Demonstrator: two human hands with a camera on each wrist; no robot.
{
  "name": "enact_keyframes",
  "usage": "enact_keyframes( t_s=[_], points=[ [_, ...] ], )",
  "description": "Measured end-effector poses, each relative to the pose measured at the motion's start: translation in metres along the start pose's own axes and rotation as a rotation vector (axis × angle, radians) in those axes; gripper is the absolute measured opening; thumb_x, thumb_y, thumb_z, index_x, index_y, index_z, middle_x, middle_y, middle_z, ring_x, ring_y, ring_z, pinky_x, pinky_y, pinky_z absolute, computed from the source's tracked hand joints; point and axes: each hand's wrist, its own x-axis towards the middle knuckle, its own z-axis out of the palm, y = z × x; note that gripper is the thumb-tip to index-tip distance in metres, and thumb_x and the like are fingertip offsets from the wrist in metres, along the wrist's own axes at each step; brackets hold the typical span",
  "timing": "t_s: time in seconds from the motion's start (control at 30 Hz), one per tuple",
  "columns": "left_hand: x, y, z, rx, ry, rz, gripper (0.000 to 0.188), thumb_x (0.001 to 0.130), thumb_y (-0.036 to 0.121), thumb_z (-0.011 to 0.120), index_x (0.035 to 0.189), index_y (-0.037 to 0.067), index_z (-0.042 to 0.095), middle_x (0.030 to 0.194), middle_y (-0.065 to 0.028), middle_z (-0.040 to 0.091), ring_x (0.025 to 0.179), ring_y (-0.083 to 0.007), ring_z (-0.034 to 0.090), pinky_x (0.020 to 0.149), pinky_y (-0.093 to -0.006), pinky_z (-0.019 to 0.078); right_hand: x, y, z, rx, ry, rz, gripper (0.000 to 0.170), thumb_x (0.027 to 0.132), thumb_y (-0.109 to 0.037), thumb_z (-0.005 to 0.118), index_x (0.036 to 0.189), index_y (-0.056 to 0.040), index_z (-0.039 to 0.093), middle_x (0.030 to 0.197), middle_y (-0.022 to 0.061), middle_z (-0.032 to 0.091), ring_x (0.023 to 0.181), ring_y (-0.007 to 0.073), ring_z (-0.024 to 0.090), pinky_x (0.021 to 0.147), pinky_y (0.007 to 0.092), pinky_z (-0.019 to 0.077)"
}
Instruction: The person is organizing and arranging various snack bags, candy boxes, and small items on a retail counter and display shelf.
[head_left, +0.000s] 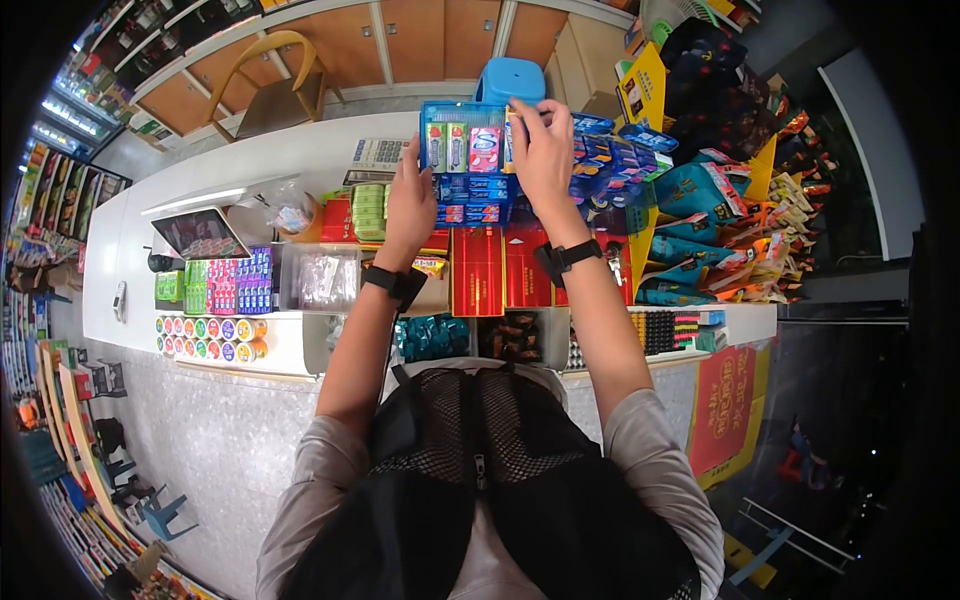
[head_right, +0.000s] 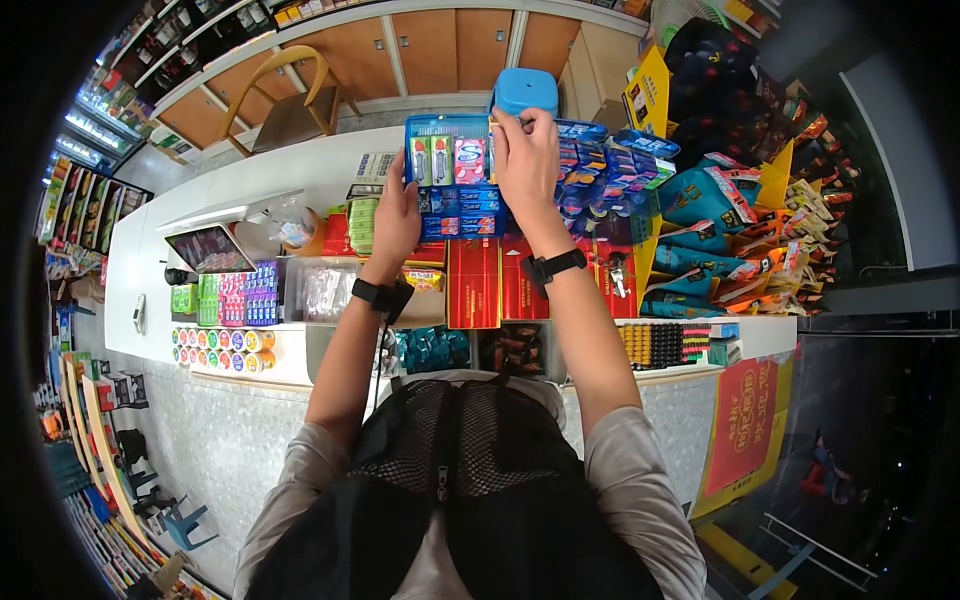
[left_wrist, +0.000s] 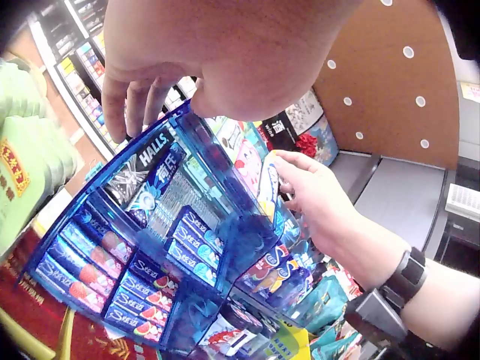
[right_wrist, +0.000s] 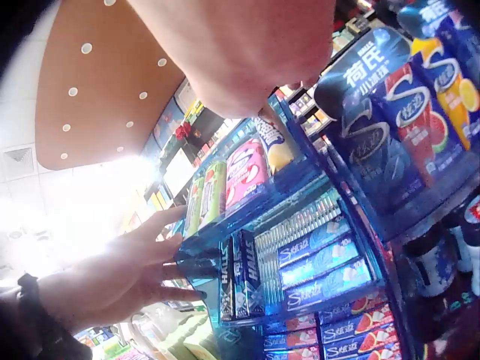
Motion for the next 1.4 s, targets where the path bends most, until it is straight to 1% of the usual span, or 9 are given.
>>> enact_keyframes(
  t_s=[0.13,0.2,0.67,0.77,0.87,0.93,1.0,1.1,1.4],
  points=[
    [0.001,-0.005,0.002,0.001,0.019,0.030,0.054,0.109,0.002,0.048,0.161,0.001,0.036,0.151,-0.0325,0.054,0.135,-0.0503,0.057,0.108,-0.0519,0.0503,0.011,0.007,0.002,0.056,0.048,-0.044,0.047,0.097,-0.016,0.072,0.142,-0.0062,0.064,0.119,0.0173,0.069,0.108,0.0373,0.063,0.097,0.0479,0.0524],
    [0.001,-0.006,0.003,-0.003,0.019,0.031,0.054,0.109,0.002,0.048,0.161,0.001,0.036,0.151,-0.0322,0.053,0.135,-0.0503,0.057,0.109,-0.0516,0.0501,0.011,0.014,0.002,0.096,-0.108,0.053,0.050,0.097,-0.016,0.071,0.145,-0.0032,0.060,0.127,0.0183,0.071,0.112,0.0381,0.064,0.101,0.0476,0.0520],
    [0.004,-0.018,0.002,-0.064,-0.019,-0.019,0.056,0.108,0.004,0.052,0.162,0.008,0.037,0.154,-0.0278,0.055,0.139,-0.0457,0.057,0.110,-0.0486,0.0500,-0.038,0.002,0.001,0.201,-0.097,0.200,0.052,0.105,-0.023,0.066,0.147,0.0041,0.053,0.138,0.0248,0.063,0.124,0.0425,0.060,0.106,0.0497,0.0492],
    [0.004,-0.019,0.002,-0.040,-0.005,0.041,0.056,0.111,0.004,0.049,0.164,0.010,0.035,0.150,-0.0248,0.059,0.128,-0.0362,0.066,0.107,-0.0430,0.0516,-0.050,-0.006,0.001,0.195,0.094,0.106,0.048,0.102,-0.016,0.070,0.144,0.0027,0.055,0.132,0.0228,0.061,0.107,0.0307,0.063,0.092,0.0435,0.0516],
    [-0.004,-0.012,-0.004,-0.104,-0.041,-0.067,0.055,0.110,0.007,0.052,0.163,0.007,0.036,0.146,-0.0250,0.062,0.127,-0.0356,0.066,0.105,-0.0425,0.0520,-0.083,-0.030,-0.008,0.322,0.099,0.167,0.029,0.100,-0.011,0.069,0.126,0.0013,0.063,0.123,0.0220,0.066,0.114,0.0409,0.063,0.097,0.0509,0.0513],
    [-0.019,-0.023,0.000,-0.094,0.012,-0.055,0.056,0.110,0.008,0.055,0.162,0.003,0.036,0.143,-0.0255,0.063,0.123,-0.0347,0.067,0.103,-0.0420,0.0527,-0.110,-0.038,0.002,0.354,-0.047,-0.002,0.018,0.098,-0.008,0.069,0.113,-0.0010,0.064,0.109,0.0189,0.069,0.103,0.0396,0.067,0.087,0.0492,0.0540],
    [-0.031,-0.029,0.009,-0.080,0.098,-0.046,0.048,0.107,0.008,0.060,0.152,0.000,0.046,0.135,-0.0238,0.066,0.111,-0.0328,0.069,0.095,-0.0422,0.0545,-0.127,-0.058,0.020,0.445,-0.225,0.234,0.019,0.097,-0.011,0.071,0.112,-0.0019,0.064,0.101,0.0158,0.070,0.093,0.0382,0.070,0.079,0.0469,0.0561],
    [-0.048,-0.012,0.019,-0.041,0.254,-0.140,0.028,0.096,0.002,0.065,0.120,-0.003,0.054,0.114,-0.0209,0.059,0.092,-0.0403,0.065,0.080,-0.0509,0.0528,-0.126,-0.072,0.053,0.367,-0.195,0.344,0.027,0.098,-0.019,0.074,0.116,-0.0018,0.065,0.100,0.0137,0.069,0.091,0.0352,0.071,0.075,0.0461,0.0572],
    [-0.064,-0.034,0.031,0.124,0.285,-0.044,0.029,0.096,0.005,0.066,0.121,-0.003,0.055,0.112,-0.0217,0.059,0.094,-0.0412,0.064,0.079,-0.0487,0.0529,-0.096,-0.067,0.074,0.120,-0.460,0.592,0.046,0.087,-0.039,0.084,0.113,-0.0034,0.073,0.085,0.0165,0.078,0.081,0.0367,0.077,0.071,0.0484,0.0607]
  ],
)
